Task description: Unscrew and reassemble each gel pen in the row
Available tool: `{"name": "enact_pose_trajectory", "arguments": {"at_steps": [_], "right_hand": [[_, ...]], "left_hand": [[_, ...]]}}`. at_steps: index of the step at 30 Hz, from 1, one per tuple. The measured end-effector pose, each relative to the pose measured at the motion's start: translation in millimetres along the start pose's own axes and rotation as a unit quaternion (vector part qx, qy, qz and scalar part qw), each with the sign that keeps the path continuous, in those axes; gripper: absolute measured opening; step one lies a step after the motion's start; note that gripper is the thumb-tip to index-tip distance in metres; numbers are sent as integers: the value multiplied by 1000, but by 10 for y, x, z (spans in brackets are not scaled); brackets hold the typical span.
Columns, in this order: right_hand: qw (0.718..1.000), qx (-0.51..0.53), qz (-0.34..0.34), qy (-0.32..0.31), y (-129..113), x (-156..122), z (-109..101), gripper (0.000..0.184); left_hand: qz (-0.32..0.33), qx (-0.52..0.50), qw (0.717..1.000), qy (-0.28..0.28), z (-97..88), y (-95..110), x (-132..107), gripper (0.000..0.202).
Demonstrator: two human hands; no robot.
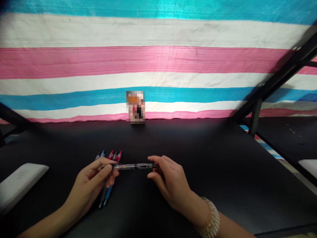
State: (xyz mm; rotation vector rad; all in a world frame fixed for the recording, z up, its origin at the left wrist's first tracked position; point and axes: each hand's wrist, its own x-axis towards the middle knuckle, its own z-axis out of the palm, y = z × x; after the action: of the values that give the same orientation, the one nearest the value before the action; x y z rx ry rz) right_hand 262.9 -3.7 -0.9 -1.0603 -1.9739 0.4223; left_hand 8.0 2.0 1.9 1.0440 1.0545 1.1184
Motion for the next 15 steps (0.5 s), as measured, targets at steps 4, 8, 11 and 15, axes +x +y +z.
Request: {"name": "enact_pose_trajectory", "arguments": {"at_steps": [4,8,11,15], "right_hand": [[999,-8,-4,31,10,-9,6,14],[1000,-11,-9,-10,-6,21,-35,15],[1000,-5,-3,-15,-6,26,-33,10],[1000,-16,-11,4,-11,26,-26,6]], "left_hand": [[-3,-15,1000,21,3,5,13,20],[-9,-13,1000,13,2,1,8,21],[-9,-10,1000,16,-2,-2,3,22],[-9,-11,1000,20,-12,-7,-8,23]]}}
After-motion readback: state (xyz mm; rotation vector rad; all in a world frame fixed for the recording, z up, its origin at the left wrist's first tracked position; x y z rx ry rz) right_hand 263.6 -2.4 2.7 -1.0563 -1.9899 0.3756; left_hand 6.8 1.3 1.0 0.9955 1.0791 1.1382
